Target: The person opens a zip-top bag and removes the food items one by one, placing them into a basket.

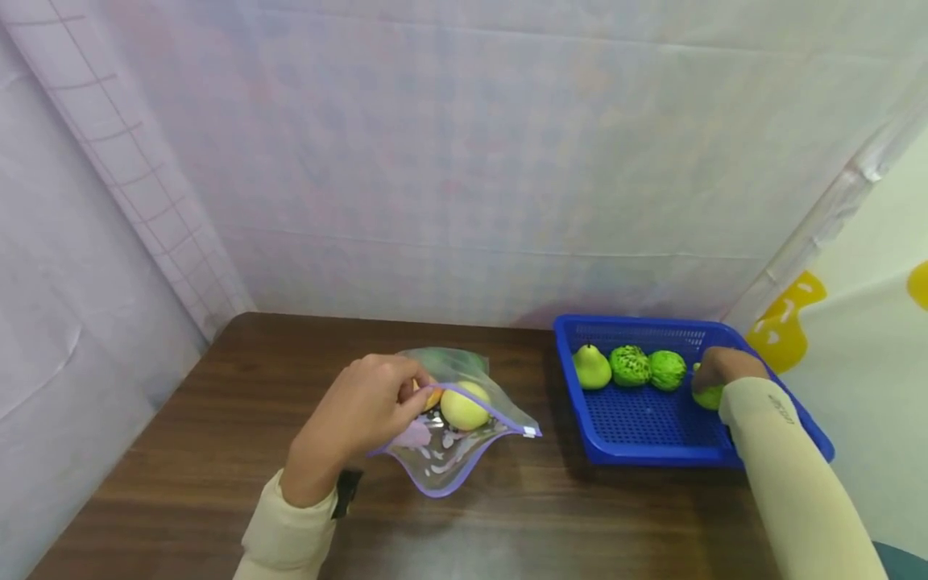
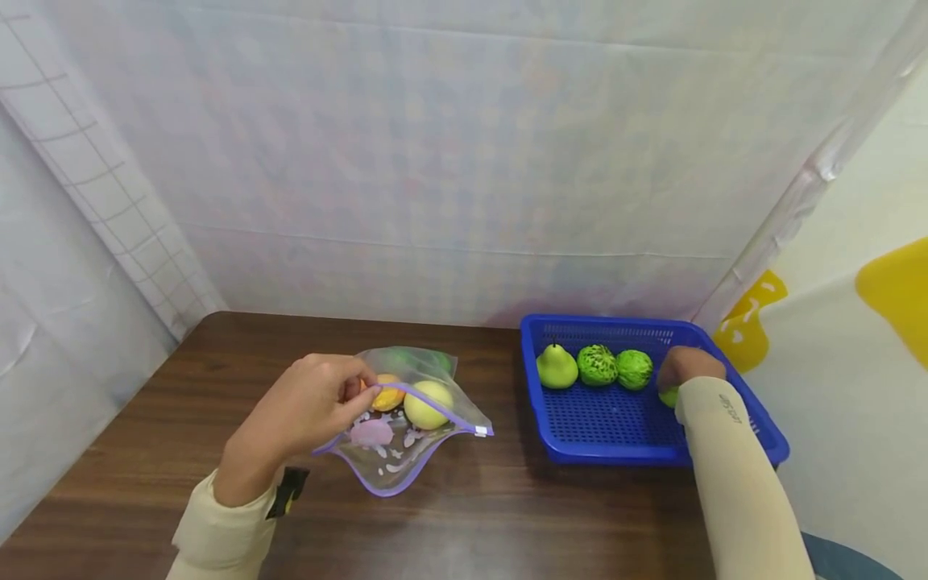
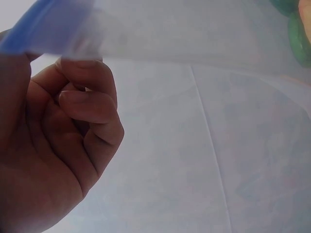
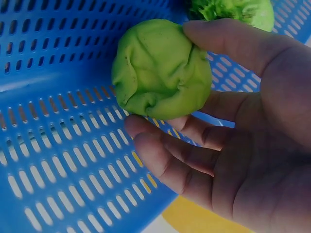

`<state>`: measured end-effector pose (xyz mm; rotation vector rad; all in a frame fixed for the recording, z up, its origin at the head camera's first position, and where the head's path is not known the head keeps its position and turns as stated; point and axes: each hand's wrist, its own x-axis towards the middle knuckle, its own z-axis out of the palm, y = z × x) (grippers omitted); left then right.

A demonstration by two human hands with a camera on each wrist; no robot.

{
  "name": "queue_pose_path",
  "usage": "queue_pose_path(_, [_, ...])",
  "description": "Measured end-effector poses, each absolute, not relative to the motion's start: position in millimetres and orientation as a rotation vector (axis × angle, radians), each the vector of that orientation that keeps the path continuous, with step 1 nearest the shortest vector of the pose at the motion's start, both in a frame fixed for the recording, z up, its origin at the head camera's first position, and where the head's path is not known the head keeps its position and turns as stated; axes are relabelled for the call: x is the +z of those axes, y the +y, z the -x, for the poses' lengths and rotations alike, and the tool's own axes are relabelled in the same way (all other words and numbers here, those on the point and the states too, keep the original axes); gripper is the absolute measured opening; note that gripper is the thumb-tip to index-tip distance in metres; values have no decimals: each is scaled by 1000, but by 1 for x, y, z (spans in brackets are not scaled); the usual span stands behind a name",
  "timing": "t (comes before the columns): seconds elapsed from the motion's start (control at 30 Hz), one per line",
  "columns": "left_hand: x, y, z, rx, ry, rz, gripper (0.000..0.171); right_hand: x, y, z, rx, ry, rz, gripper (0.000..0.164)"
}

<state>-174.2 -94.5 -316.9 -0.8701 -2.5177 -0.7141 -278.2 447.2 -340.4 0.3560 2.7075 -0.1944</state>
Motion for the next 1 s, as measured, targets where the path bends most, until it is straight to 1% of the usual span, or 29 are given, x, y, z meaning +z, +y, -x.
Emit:
queue_pose_path(0.2, [-316, -96, 172, -711, -2515, 863, 5, -345, 447, 277, -162, 2733, -308, 34])
queue_pose_path(0.33, [-316, -96, 173, -701, -2498, 860, 5, -345, 444, 277, -133, 2748, -316, 26])
queue_pose_path(0.43, [-317, -95, 173, -696, -2487, 865, 5, -344, 442, 278, -110, 2747, -337, 25])
queue_pose_path(0.53, [-317, -95, 173, -693, -2486, 863, 5, -342, 440, 280, -111, 2728, -381, 31])
queue_pose_path(0.67, [-318, -96, 172, -693, -2492, 852, 4, -338, 438, 283, -106, 2723, -361, 38])
queue_pose_path(0.9, [-318, -95, 173, -686, -2493, 858, 5, -313, 427, 280, -91, 2876, -135, 40])
queue_pose_path(1.0, [-319, -95, 173, -686, -2489, 862, 5, -295, 413, 277, -93, 2934, -106, 41])
